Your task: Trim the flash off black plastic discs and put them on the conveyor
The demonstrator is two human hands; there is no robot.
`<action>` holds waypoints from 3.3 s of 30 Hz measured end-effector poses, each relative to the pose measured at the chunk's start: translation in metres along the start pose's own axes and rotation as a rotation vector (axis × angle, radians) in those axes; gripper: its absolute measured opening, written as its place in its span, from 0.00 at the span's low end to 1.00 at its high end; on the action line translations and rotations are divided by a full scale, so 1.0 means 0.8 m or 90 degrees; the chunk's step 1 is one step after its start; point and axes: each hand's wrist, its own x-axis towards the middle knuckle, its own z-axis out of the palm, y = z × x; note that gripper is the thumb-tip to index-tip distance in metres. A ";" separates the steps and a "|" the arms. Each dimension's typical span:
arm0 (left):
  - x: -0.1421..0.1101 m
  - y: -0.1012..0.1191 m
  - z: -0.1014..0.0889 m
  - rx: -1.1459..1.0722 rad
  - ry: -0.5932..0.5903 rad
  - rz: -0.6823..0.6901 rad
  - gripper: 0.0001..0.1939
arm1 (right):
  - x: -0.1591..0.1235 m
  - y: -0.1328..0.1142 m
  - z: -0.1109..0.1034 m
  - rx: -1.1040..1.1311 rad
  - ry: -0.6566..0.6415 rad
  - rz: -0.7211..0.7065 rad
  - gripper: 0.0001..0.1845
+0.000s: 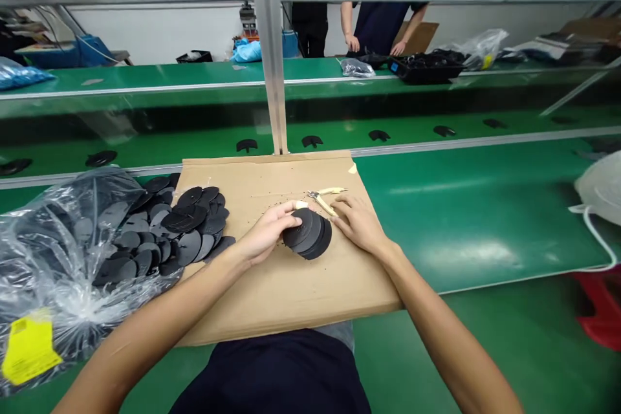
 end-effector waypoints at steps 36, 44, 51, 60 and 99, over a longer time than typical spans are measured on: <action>0.017 -0.010 0.037 0.660 -0.218 0.422 0.13 | -0.100 -0.065 -0.097 0.592 -0.013 0.141 0.32; -0.007 -0.044 0.061 0.285 -0.253 0.141 0.23 | -0.092 -0.090 -0.045 0.899 0.193 0.120 0.53; -0.008 -0.056 0.026 0.727 -0.320 0.397 0.16 | -0.091 -0.117 -0.051 0.953 0.353 0.196 0.22; 0.005 -0.073 0.005 0.978 -0.244 0.542 0.13 | -0.085 -0.114 -0.021 0.956 0.470 0.087 0.26; 0.013 -0.066 0.009 0.686 -0.192 0.224 0.13 | -0.071 -0.118 -0.006 0.973 0.606 0.205 0.27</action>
